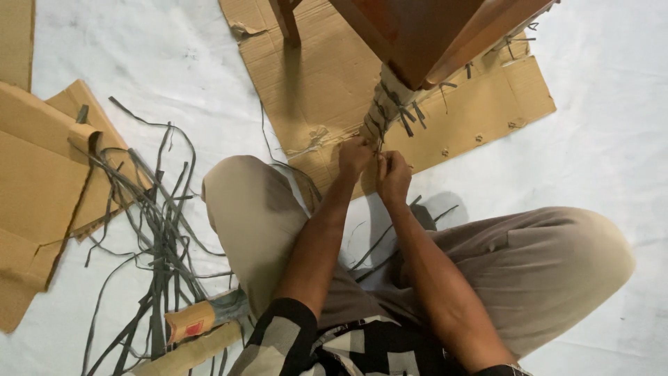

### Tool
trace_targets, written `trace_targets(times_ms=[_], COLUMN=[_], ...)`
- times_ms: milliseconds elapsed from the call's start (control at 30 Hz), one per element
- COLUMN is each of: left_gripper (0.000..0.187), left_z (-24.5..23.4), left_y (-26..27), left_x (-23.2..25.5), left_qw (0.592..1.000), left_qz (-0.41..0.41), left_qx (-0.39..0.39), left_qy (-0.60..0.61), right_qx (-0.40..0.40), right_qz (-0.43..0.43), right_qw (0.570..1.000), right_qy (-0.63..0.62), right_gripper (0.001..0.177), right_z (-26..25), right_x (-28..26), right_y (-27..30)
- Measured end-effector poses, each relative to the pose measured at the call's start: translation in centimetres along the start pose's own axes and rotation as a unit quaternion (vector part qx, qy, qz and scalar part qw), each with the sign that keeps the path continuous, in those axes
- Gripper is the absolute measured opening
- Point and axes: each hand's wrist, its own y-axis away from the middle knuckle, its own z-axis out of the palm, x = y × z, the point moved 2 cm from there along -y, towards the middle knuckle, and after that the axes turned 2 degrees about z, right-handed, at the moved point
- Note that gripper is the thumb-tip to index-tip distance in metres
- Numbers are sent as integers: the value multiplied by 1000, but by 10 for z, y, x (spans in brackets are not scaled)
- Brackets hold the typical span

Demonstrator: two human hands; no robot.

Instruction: Wrapping a leg of a wooden chair with dark binding strips.

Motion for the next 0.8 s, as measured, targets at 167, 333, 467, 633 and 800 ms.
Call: trace_targets(times_ms=[167,333,467,633,800], left_gripper=[33,31,32,31,29], left_z=[-10,13,15,12,12], left_y=[13,-20,-22,-25,-20], left_x=[20,-10,-13,-17,-27], left_qw=[998,995,997,1000,1000], left_qz=[2,-10,-24,6,19], left_qx=[27,19,17,3,-14], left_qy=[59,93,71,19,-2], right_qx=[-9,-19,-29,-44,-82], right_qz=[-12,-23,-10,21,67], right_qw=[1000,1000,999,999,994], right_qy=[-1,4,-9,-4,37], right_gripper=[14,13,14,16,20], right_z=[0,-6,-6,3,15], right_x=[3,-5,-11,6,34], right_y=[-6,-5,1,9,12])
